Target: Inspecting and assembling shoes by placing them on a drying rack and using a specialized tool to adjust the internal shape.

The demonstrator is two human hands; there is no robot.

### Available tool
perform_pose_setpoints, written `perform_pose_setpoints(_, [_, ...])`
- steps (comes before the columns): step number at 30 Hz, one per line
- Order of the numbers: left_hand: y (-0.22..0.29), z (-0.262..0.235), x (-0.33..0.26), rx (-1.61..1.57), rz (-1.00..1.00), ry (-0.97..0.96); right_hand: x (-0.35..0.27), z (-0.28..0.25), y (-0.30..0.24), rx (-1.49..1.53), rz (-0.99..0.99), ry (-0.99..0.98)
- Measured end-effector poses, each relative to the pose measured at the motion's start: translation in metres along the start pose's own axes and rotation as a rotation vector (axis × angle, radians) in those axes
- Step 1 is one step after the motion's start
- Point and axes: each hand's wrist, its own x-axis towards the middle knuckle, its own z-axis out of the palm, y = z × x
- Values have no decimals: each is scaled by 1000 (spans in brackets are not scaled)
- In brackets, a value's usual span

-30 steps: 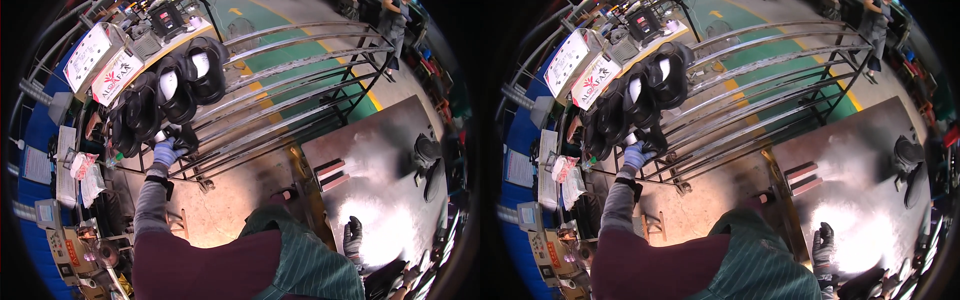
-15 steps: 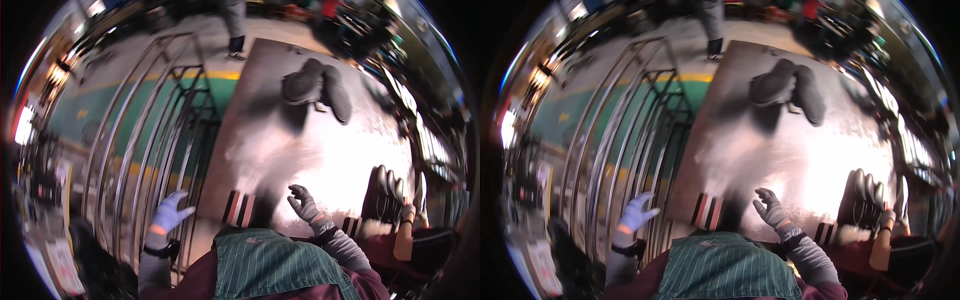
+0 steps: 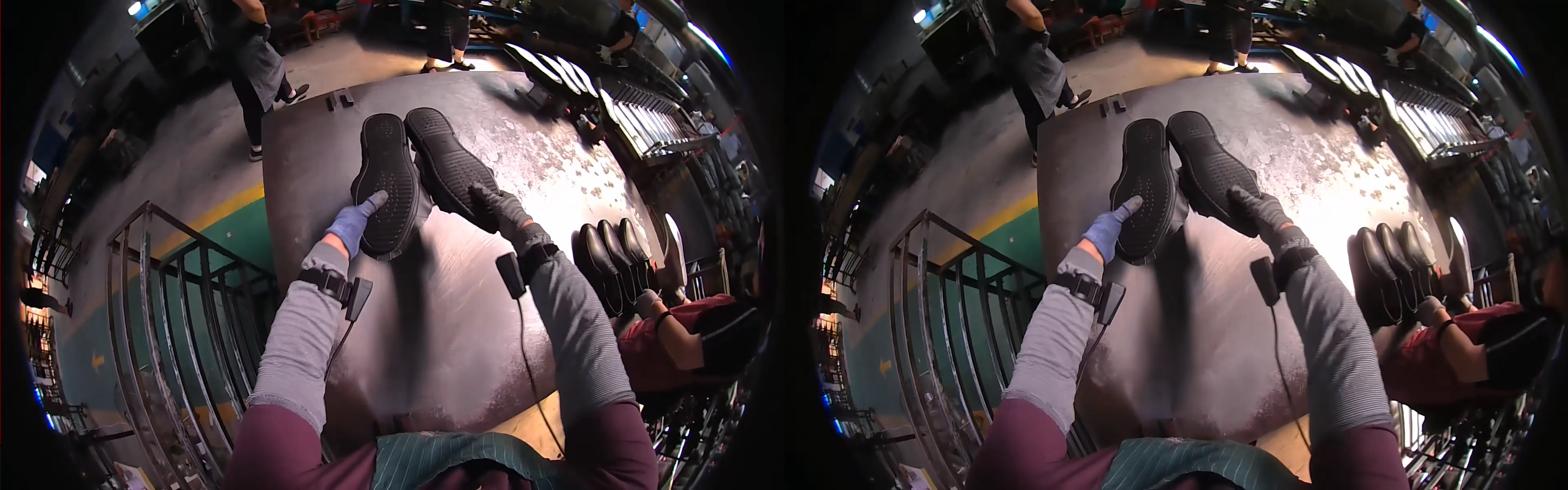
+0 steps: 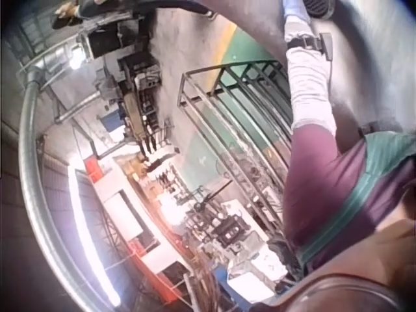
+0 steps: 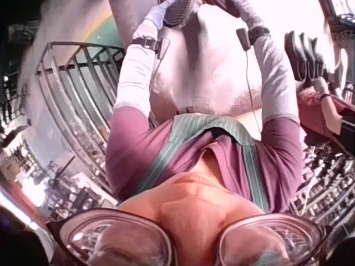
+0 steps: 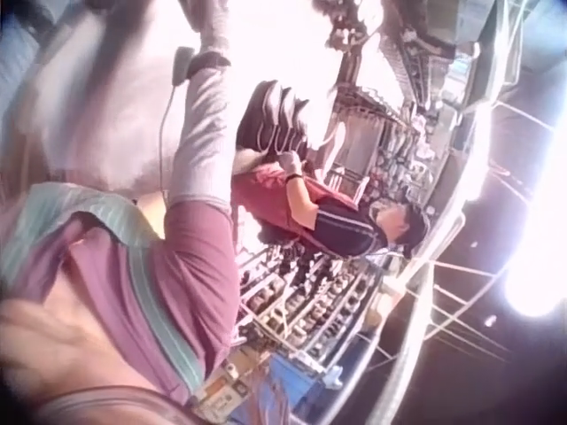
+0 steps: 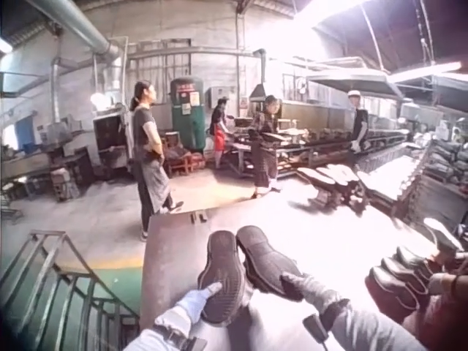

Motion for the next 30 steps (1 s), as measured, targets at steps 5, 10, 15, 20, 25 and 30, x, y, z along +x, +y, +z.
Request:
perform_pose_setpoints(5, [-34, 3, -27, -193, 27, -66, -4, 22, 42, 374, 106, -115])
perform_pose_setpoints(10, [-120, -29, -58, -4, 32, 4, -74, 53, 96, 46, -135, 13])
perform_pose_setpoints(15, [-184, -50, -171, 146, -13, 11, -175, 29, 134, 12, -94, 6])
perform_pose_setpoints(20, [-220, -23, -312, -111, 26, 45, -253, -11, 186, -35, -4, 4])
perform_pose_setpoints(25, [-273, -3, -401, -201, -11, 89, -293, -7, 173, 8, -12, -82])
perform_pose_setpoints(30, [-333, 35, -453, -329, 32, 160, -300, -7, 165, 165, 30, -178])
